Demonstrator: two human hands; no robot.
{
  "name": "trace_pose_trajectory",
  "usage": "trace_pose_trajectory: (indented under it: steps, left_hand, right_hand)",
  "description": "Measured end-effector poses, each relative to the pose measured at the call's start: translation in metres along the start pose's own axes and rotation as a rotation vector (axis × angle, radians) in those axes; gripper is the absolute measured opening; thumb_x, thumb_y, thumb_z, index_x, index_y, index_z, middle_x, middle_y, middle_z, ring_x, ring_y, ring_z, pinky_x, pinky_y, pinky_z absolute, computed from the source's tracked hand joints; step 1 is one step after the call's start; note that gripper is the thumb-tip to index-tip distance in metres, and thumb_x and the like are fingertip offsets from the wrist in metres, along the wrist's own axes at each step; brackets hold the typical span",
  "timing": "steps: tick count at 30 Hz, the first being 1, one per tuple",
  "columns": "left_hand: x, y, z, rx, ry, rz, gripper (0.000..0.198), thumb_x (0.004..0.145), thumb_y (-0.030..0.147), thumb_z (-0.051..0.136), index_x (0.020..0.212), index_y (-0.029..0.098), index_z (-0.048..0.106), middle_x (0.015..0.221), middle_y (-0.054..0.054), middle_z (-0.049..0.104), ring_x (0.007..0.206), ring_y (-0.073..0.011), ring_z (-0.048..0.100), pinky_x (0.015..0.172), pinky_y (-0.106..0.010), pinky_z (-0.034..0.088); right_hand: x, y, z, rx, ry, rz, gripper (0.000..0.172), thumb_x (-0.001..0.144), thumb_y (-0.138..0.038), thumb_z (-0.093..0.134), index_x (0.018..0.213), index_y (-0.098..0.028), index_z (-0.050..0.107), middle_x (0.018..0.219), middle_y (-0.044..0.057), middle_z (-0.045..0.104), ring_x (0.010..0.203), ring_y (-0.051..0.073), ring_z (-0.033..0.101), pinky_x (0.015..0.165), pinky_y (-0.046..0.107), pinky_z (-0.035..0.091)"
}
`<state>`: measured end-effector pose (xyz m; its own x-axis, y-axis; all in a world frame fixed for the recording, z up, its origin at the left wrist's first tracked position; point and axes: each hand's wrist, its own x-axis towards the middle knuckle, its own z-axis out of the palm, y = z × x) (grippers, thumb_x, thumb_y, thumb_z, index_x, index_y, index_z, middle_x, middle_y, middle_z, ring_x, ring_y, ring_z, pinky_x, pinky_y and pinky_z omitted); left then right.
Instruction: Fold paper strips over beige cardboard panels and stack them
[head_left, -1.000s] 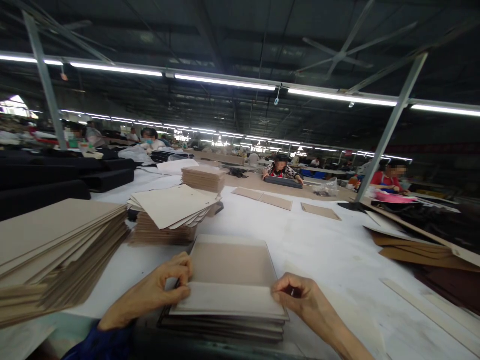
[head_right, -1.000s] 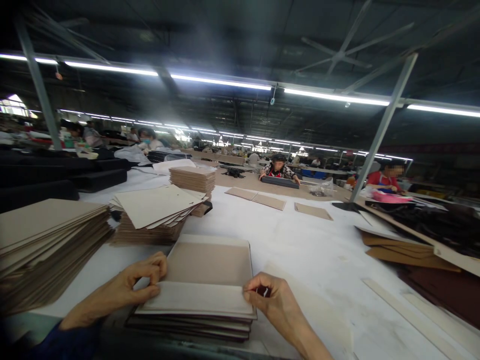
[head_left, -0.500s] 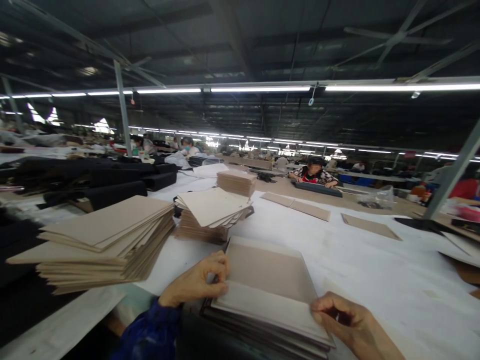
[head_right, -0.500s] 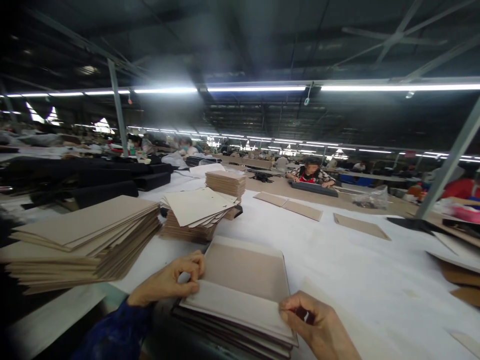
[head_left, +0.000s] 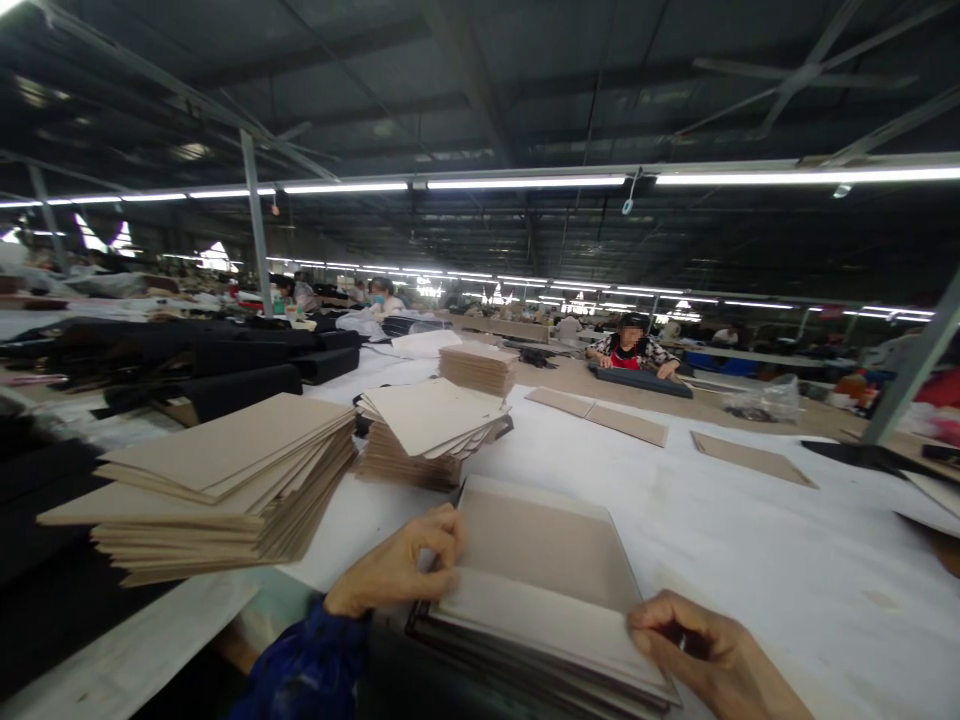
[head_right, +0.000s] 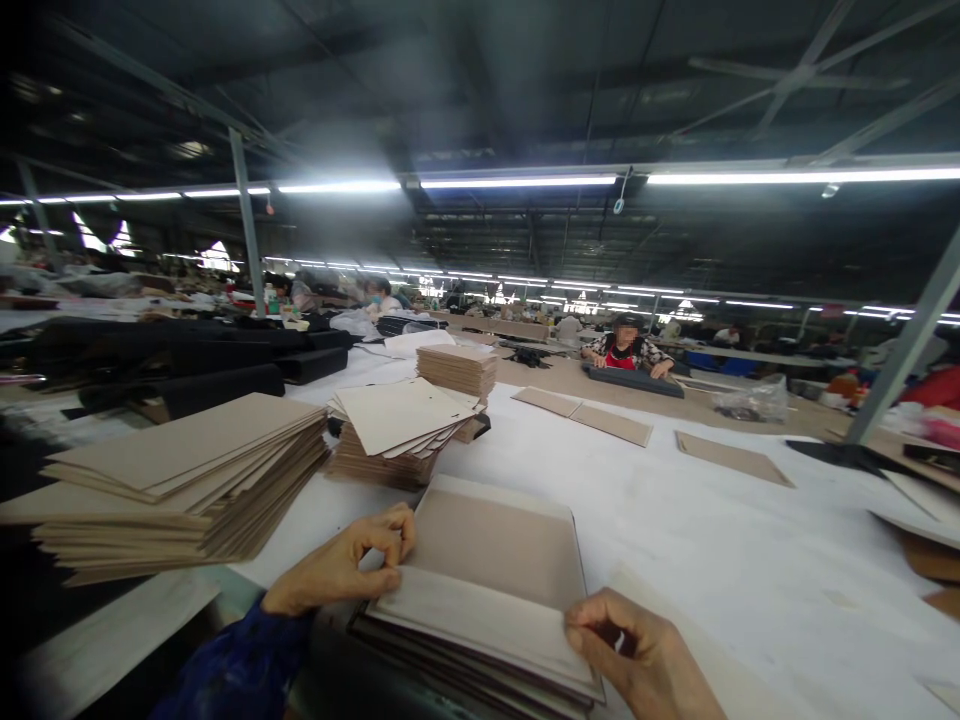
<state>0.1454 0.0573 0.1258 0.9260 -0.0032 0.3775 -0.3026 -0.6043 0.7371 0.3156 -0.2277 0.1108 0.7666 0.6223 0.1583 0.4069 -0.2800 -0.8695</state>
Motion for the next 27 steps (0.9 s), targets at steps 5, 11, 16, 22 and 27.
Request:
trace_pose_trajectory:
  steps: [5, 11, 16, 22, 27]
  left_hand:
    - [0.0, 0.001, 0.0, -0.001, -0.003, -0.007, 0.028, 0.073, 0.022, 0.059, 0.052, 0.017, 0.041, 0.077, 0.002, 0.046, 0.08, -0.0127, 0.044, 0.077, -0.029, 0.033]
    - [0.001, 0.004, 0.001, 0.036, -0.022, -0.03, 0.027, 0.074, 0.022, 0.056, 0.054, 0.018, 0.038, 0.077, 0.002, 0.045, 0.08, -0.0128, 0.044, 0.078, -0.029, 0.034]
    - [0.001, 0.0, 0.001, 0.047, -0.057, -0.036, 0.025, 0.075, 0.022, 0.053, 0.057, 0.018, 0.037, 0.079, 0.002, 0.045, 0.08, -0.013, 0.044, 0.077, -0.028, 0.034]
    - [0.002, -0.002, 0.0, 0.051, -0.082, -0.054, 0.025, 0.076, 0.024, 0.052, 0.058, 0.018, 0.037, 0.08, 0.002, 0.044, 0.08, -0.0123, 0.044, 0.075, -0.026, 0.034]
    - [0.002, -0.001, 0.001, 0.064, -0.073, -0.048, 0.026, 0.077, 0.026, 0.052, 0.057, 0.019, 0.038, 0.08, 0.001, 0.045, 0.081, -0.013, 0.044, 0.076, -0.027, 0.035]
  right_hand:
    - [0.0, 0.0, 0.001, -0.017, 0.001, 0.001, 0.032, 0.062, -0.054, 0.065, 0.061, -0.021, 0.065, 0.059, 0.001, 0.06, 0.058, 0.016, 0.047, 0.054, 0.026, 0.037]
    - [0.0, -0.007, -0.003, -0.042, -0.048, 0.016, 0.028, 0.066, -0.048, 0.064, 0.064, -0.02, 0.066, 0.061, 0.0, 0.059, 0.061, 0.015, 0.048, 0.057, 0.026, 0.037]
    - [-0.004, -0.019, -0.007, -0.034, -0.074, 0.032, 0.02, 0.068, -0.039, 0.063, 0.065, -0.019, 0.065, 0.062, -0.001, 0.058, 0.063, 0.014, 0.049, 0.059, 0.025, 0.037]
    - [-0.006, -0.02, -0.005, -0.02, -0.072, 0.027, 0.019, 0.07, -0.038, 0.061, 0.066, -0.019, 0.064, 0.062, -0.001, 0.057, 0.062, 0.013, 0.048, 0.059, 0.025, 0.036]
    - [-0.007, -0.02, -0.006, -0.034, -0.06, 0.031, 0.021, 0.069, -0.04, 0.062, 0.065, -0.02, 0.063, 0.062, -0.001, 0.057, 0.062, 0.014, 0.048, 0.058, 0.025, 0.036]
